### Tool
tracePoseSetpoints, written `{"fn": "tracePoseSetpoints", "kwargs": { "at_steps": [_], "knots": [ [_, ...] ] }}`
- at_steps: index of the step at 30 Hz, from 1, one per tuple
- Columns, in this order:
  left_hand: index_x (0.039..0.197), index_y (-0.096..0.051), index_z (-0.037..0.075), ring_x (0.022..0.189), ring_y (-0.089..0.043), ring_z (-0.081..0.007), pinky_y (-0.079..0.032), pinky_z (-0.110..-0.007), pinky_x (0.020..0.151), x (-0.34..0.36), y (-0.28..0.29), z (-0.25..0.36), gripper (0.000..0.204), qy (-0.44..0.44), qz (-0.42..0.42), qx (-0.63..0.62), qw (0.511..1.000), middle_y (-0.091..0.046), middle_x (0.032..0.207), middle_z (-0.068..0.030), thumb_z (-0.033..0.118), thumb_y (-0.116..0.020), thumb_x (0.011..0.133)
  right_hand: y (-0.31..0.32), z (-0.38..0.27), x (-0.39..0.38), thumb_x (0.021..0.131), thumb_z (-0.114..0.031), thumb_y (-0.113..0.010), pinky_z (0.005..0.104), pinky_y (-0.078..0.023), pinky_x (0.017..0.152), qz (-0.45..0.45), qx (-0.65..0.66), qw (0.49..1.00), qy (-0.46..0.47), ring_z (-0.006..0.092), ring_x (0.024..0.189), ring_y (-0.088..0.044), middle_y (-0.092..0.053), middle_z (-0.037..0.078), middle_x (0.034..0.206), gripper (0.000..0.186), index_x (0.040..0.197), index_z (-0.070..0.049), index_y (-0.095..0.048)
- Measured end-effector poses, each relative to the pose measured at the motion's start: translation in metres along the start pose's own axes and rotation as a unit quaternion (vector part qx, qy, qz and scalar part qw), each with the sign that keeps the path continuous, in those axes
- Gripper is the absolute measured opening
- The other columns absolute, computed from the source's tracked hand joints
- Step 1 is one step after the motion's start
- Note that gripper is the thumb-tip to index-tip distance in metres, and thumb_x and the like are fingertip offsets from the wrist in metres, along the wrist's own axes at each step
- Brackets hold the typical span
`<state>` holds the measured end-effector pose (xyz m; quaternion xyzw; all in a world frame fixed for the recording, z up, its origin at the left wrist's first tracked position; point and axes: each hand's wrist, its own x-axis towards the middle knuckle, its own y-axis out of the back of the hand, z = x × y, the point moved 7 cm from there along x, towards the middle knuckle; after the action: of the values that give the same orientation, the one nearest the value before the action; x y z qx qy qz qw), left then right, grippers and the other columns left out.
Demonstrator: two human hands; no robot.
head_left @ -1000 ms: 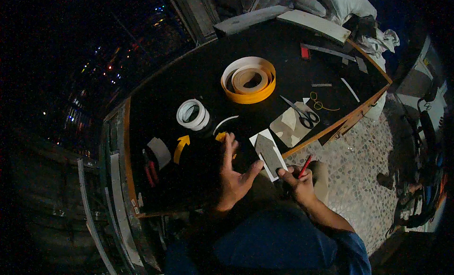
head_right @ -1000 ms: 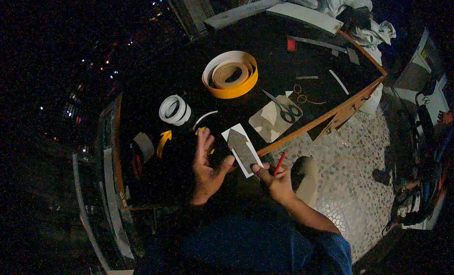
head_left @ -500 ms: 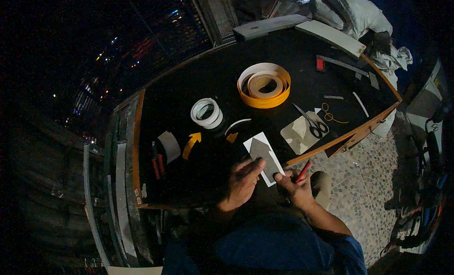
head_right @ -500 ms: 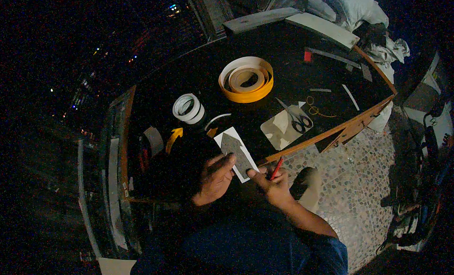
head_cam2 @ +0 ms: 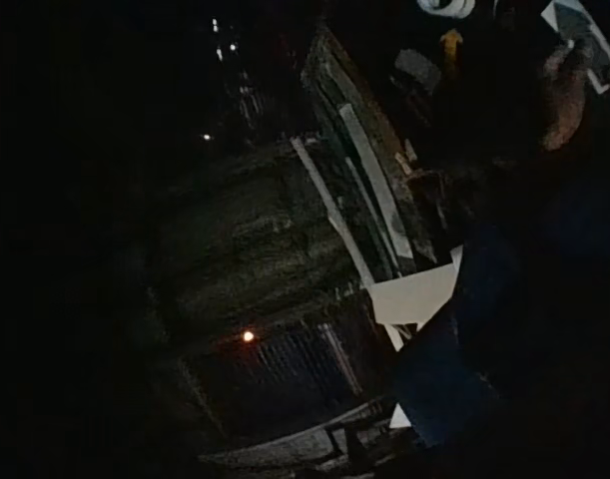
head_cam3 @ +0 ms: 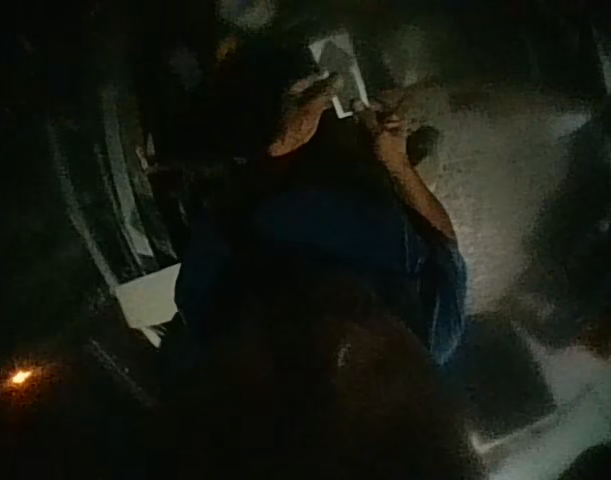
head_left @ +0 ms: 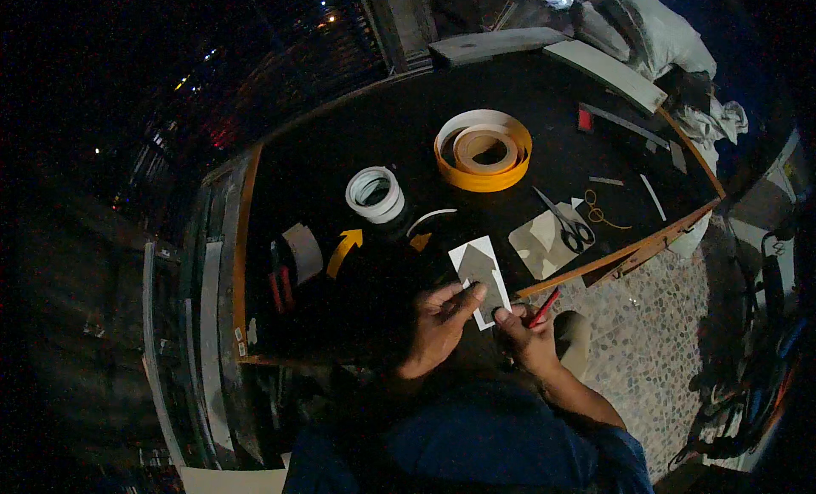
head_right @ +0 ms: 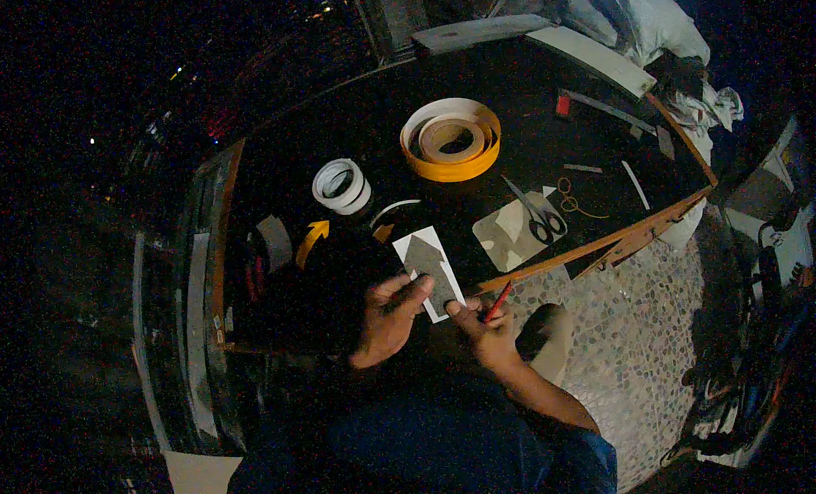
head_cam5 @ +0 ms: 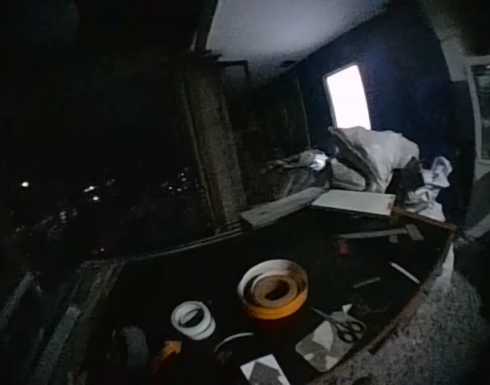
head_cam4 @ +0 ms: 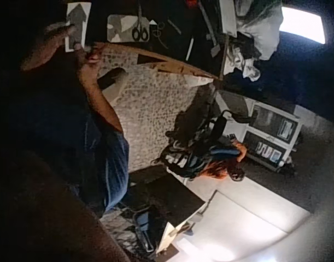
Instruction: The person uses scissors to cut a shape out of a piece of white material.
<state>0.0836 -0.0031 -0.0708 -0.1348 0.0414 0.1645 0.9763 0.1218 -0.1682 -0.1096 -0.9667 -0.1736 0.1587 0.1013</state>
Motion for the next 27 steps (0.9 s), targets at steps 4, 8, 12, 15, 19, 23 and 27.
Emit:
{"fn": "tracePoseSetpoints", "kwargs": {
  "at_steps": [4, 8, 12, 15, 19, 23, 27],
  "knots": [
    [0.103, -0.074, 0.000, 0.081, -0.059, -0.0044, -0.046, -0.022, 0.070, 0.000, 0.000, 0.000, 0.023, -0.020, -0.014, 0.016, 1.000, -0.069, 0.088, 0.0015, 0.023, -0.073, 0.099, 0.000, 0.003, -0.001, 0.090, -0.026, -0.083, 0.0251, -0.036, 0.050, -0.009, 0.020, 0.999, -0.048, 0.0069, 0.054, -0.052, -0.063, -0.004, 0.067, 0.021, 0.081, -0.009, -0.073],
    [0.105, -0.074, -0.001, 0.080, -0.059, -0.0034, -0.047, -0.021, 0.069, -0.002, 0.000, 0.001, 0.023, -0.004, 0.005, 0.009, 1.000, -0.068, 0.088, 0.0022, 0.021, -0.075, 0.098, 0.004, 0.007, 0.002, 0.090, -0.028, -0.083, 0.0262, -0.038, 0.049, 0.002, 0.002, 1.000, -0.025, 0.0076, 0.053, -0.053, -0.062, -0.003, 0.067, 0.022, 0.082, -0.010, -0.073],
    [0.104, -0.074, -0.001, 0.082, -0.061, -0.0053, -0.049, -0.023, 0.070, 0.001, 0.004, -0.006, 0.023, -0.009, -0.015, 0.011, 1.000, -0.069, 0.089, 0.0020, 0.022, -0.074, 0.098, 0.001, 0.000, 0.001, 0.090, -0.027, -0.083, 0.0257, -0.040, 0.051, -0.002, 0.002, 1.000, -0.002, 0.0072, 0.055, -0.053, -0.062, -0.004, 0.068, 0.022, 0.082, -0.009, -0.073],
    [0.104, -0.073, -0.001, 0.085, -0.064, -0.0080, -0.052, -0.024, 0.073, 0.000, 0.001, -0.004, 0.026, 0.001, -0.010, -0.012, 1.000, -0.069, 0.091, 0.0000, 0.024, -0.074, 0.099, 0.002, 0.000, 0.000, 0.089, -0.024, -0.084, 0.0244, -0.039, 0.054, 0.003, 0.014, 1.000, -0.005, 0.0061, 0.058, -0.053, -0.063, -0.004, 0.070, 0.020, 0.082, -0.008, -0.073],
    [0.106, -0.072, -0.001, 0.089, -0.066, -0.0116, -0.055, -0.027, 0.077, -0.005, -0.004, 0.003, 0.029, 0.021, -0.005, -0.020, 1.000, -0.070, 0.094, -0.0033, 0.027, -0.072, 0.100, 0.006, 0.002, -0.001, 0.089, -0.019, -0.083, 0.0241, -0.040, 0.056, 0.029, 0.003, 0.999, 0.019, 0.0055, 0.061, -0.054, -0.064, -0.004, 0.073, 0.018, 0.083, -0.007, -0.073],
    [0.108, -0.072, -0.002, 0.090, -0.067, -0.0128, -0.057, -0.030, 0.079, -0.004, -0.003, -0.006, 0.030, 0.055, -0.016, -0.070, 0.996, -0.071, 0.096, -0.0039, 0.028, -0.071, 0.101, 0.001, -0.005, -0.004, 0.089, -0.017, -0.082, 0.0249, -0.041, 0.058, 0.017, 0.020, 0.999, 0.019, 0.0060, 0.063, -0.055, -0.065, -0.004, 0.074, 0.017, 0.084, -0.005, -0.072],
    [0.109, -0.073, -0.001, 0.087, -0.064, -0.0107, -0.053, -0.028, 0.075, 0.000, 0.004, -0.013, 0.031, 0.024, 0.007, -0.065, 0.998, -0.070, 0.095, -0.0023, 0.029, -0.071, 0.100, 0.001, 0.000, -0.004, 0.089, -0.018, -0.083, 0.0257, -0.042, 0.060, 0.014, 0.028, 0.999, 0.014, 0.0073, 0.064, -0.056, -0.065, -0.003, 0.076, 0.017, 0.085, -0.005, -0.072]
  ]
}}
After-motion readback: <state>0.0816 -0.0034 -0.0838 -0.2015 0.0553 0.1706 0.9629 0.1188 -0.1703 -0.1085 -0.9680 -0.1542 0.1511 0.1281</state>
